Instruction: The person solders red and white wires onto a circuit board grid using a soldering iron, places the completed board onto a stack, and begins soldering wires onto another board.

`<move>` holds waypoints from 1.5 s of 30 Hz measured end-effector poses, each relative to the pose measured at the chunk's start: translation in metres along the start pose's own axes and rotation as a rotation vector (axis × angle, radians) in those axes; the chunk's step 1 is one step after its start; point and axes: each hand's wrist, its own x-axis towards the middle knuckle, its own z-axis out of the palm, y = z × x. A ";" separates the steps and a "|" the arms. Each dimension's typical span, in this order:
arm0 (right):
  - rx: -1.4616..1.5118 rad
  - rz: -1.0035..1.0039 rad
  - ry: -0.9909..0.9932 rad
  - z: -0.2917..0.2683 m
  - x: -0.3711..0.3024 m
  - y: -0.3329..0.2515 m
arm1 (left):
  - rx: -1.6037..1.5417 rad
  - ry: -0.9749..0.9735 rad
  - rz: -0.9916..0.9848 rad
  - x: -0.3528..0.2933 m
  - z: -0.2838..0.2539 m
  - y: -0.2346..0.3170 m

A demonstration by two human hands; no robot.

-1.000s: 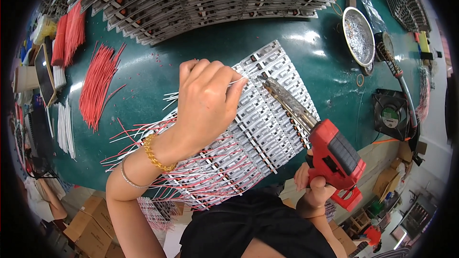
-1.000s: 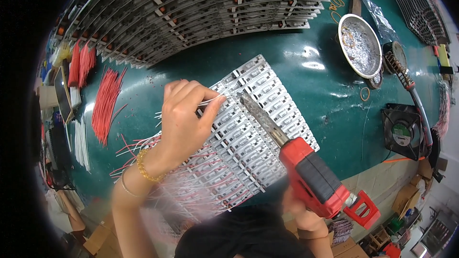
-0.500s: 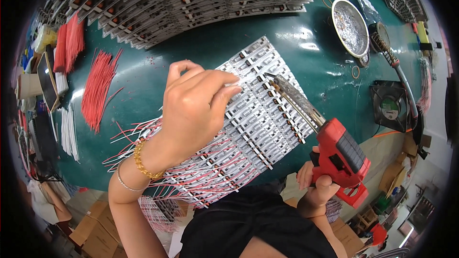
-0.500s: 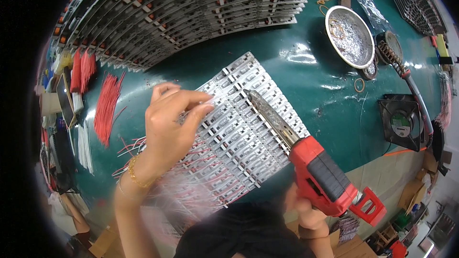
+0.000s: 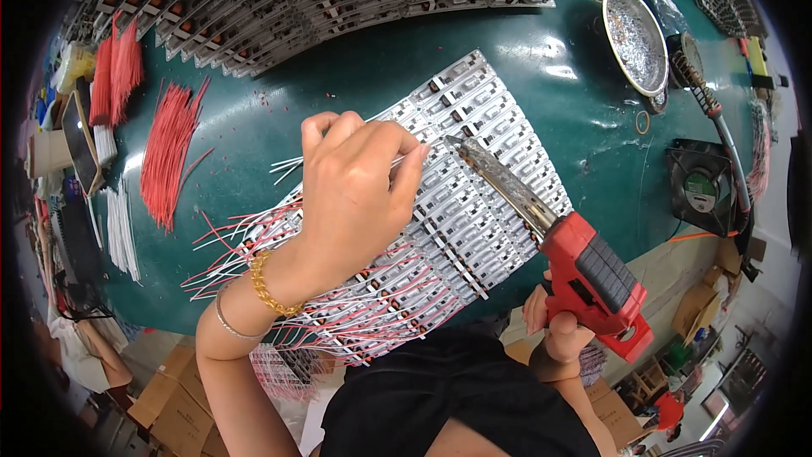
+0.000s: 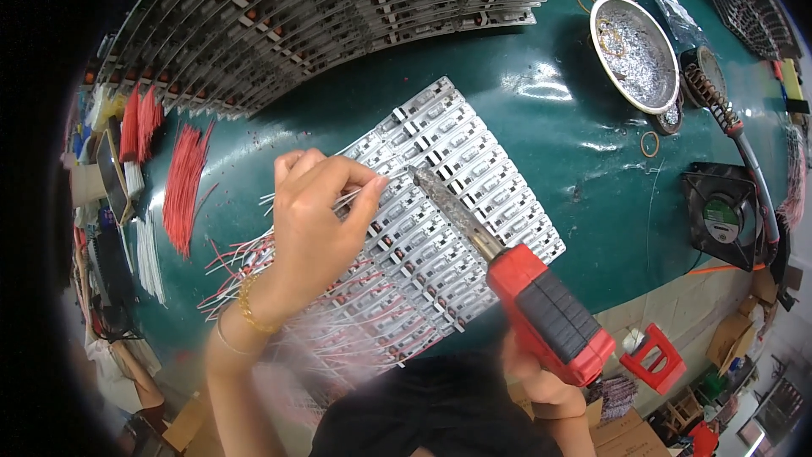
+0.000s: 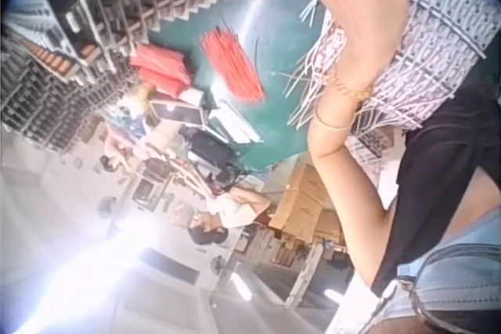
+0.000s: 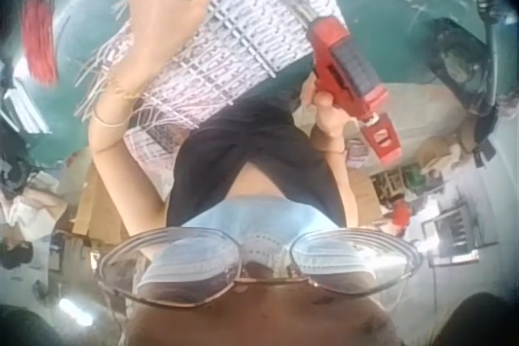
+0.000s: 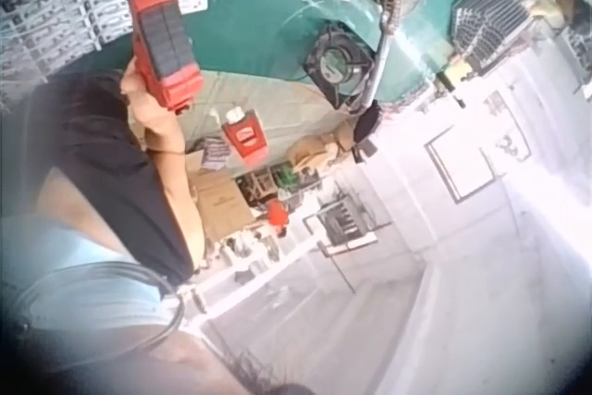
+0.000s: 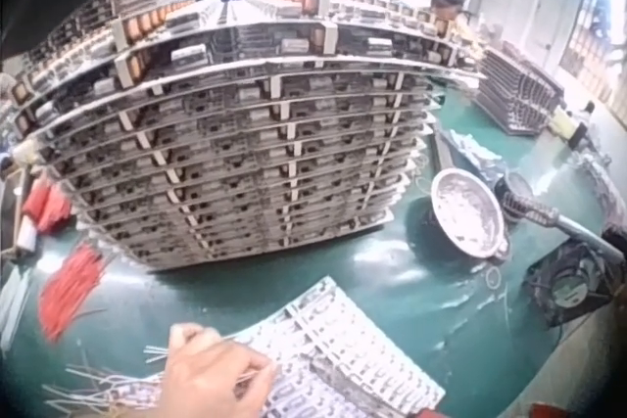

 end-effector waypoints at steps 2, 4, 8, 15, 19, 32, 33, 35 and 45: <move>-0.034 -0.007 -0.045 -0.002 -0.001 0.003 | 0.025 0.006 0.019 0.000 0.000 0.000; -0.040 -0.024 -0.032 -0.001 -0.002 0.004 | 0.035 0.022 0.031 0.000 0.003 0.000; -0.029 -0.045 0.010 0.002 0.000 -0.010 | 0.049 0.047 0.053 -0.002 0.004 -0.001; -0.059 -0.047 -0.002 0.002 0.000 -0.010 | 0.062 0.045 0.079 -0.002 0.004 -0.001; 0.070 -0.022 -0.033 0.008 0.001 -0.010 | 0.046 0.058 0.076 -0.003 0.004 0.000; -0.011 -0.088 0.029 0.009 -0.001 -0.012 | 0.071 0.064 0.074 -0.006 0.006 0.001; -0.012 -0.088 0.029 0.008 -0.001 -0.011 | 0.070 0.064 0.073 -0.006 0.005 0.001; 0.010 -0.069 0.005 0.006 -0.002 -0.009 | 0.078 0.061 0.076 -0.006 0.006 0.001; 0.204 0.051 0.006 0.020 0.004 -0.032 | 0.068 0.073 0.088 -0.007 0.009 -0.001</move>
